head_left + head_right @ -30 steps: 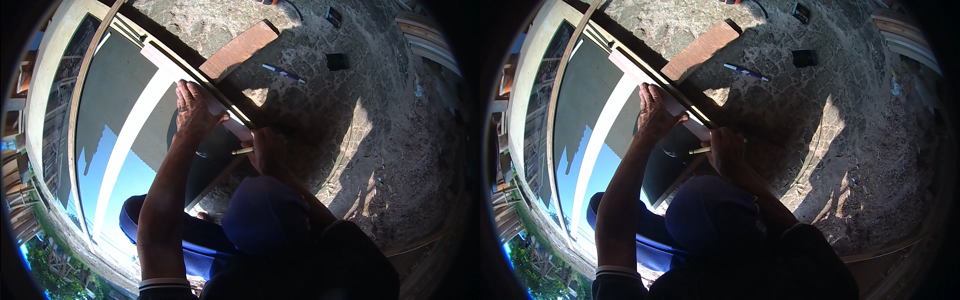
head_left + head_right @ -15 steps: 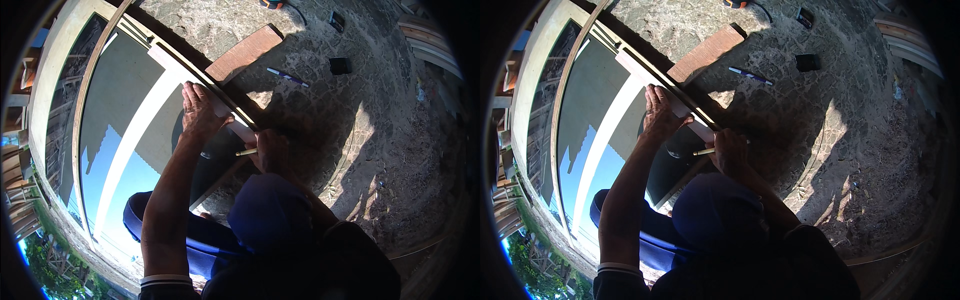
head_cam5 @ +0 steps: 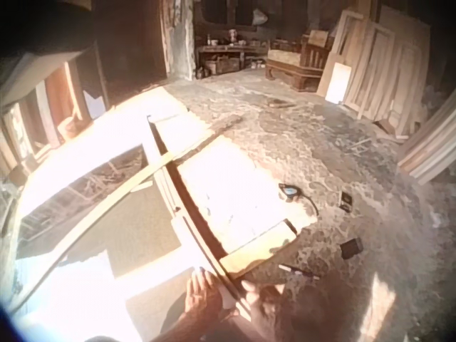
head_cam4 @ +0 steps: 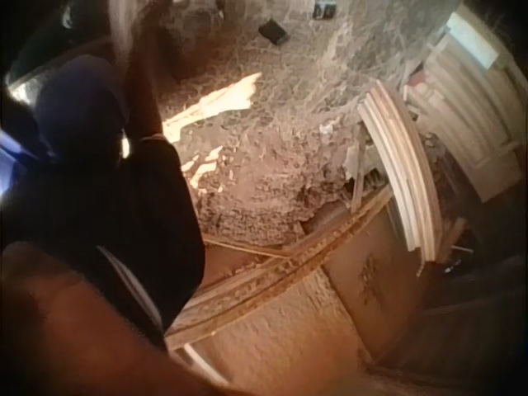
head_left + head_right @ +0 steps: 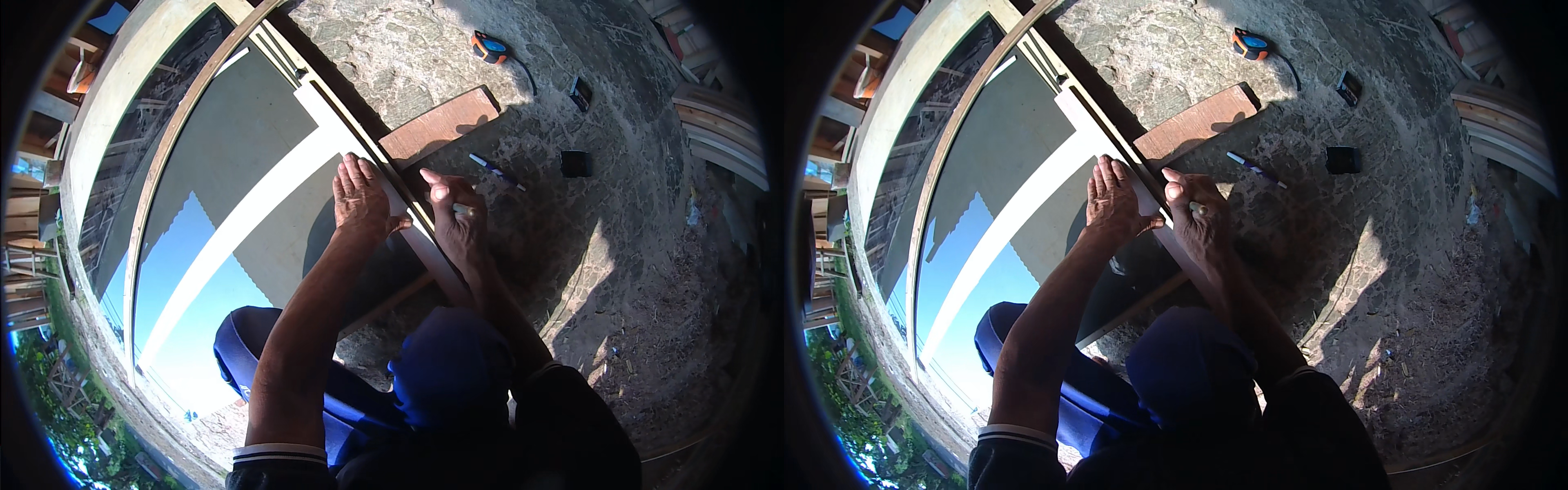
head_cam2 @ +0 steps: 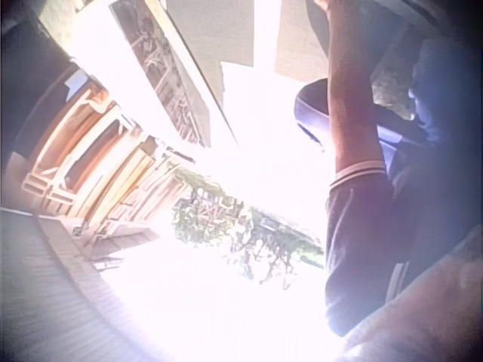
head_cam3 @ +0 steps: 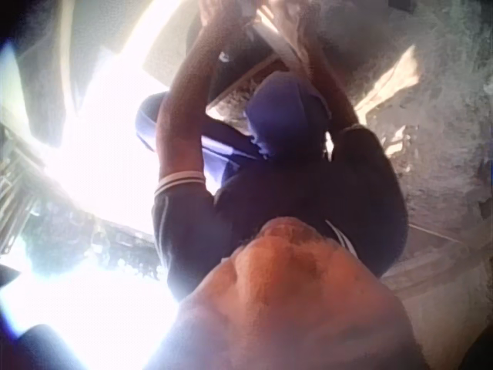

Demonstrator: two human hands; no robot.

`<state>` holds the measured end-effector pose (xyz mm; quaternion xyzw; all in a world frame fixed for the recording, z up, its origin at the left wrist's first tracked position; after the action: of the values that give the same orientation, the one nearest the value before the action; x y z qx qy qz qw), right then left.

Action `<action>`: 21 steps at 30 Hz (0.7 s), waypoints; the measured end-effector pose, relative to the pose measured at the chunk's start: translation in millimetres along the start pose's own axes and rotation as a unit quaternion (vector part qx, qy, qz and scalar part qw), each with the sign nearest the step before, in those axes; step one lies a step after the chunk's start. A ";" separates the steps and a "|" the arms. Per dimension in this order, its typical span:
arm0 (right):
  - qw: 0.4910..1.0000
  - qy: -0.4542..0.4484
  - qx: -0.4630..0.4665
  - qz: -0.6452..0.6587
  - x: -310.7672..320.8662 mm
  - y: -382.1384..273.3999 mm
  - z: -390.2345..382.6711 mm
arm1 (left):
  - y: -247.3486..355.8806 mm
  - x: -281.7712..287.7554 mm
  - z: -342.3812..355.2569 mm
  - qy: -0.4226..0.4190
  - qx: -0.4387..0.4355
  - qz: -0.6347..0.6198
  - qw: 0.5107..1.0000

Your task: The person measures a large glass pane using a tape measure and marks it with a pen. They then place a wooden strip along the edge and use a utility knife to score the glass along the strip.

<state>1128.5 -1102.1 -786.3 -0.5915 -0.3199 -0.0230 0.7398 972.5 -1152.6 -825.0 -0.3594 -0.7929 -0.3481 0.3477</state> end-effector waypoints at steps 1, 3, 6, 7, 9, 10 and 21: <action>0.996 -0.018 -0.062 0.063 -8.8 4.5 10.3 | 0.4 0.2 0.2 -0.003 0.001 0.002 1.000; 0.964 -0.056 -0.173 0.197 -35.3 13.3 25.0 | 0.3 0.2 1.0 0.004 0.000 0.001 1.000; 0.984 -0.052 -0.058 0.160 -61.9 16.1 48.2 | -1.6 -1.7 2.0 0.026 -0.014 0.012 0.999; 0.991 -0.051 -0.009 0.120 -70.6 17.2 55.9 | -2.8 -3.4 2.5 0.026 -0.014 0.013 0.999; 0.994 0.014 0.095 0.051 -77.3 17.4 59.2 | -4.1 -5.7 1.0 0.052 -0.030 0.006 0.998; 0.993 0.014 0.112 0.032 -82.4 19.5 63.1 | -5.0 -7.2 0.7 0.061 -0.033 0.001 0.998; 0.962 0.019 0.270 -0.044 -93.4 8.0 71.9 | -12.8 -19.6 4.8 0.050 -0.048 -0.032 0.997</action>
<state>1025.6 -1067.9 -833.1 -0.3548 -0.3257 0.0206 0.8761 970.4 -1161.5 -847.0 -0.3322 -0.7683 -0.4141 0.3575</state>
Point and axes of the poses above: each hand's wrist, its own z-axis towards the middle knuckle, its own x-axis out of the back of the hand, y = z × x, the point moved 4 cm from there along z, towards the middle knuckle, and after that the axes turned 10 degrees about -z, right-handed, at the moved point
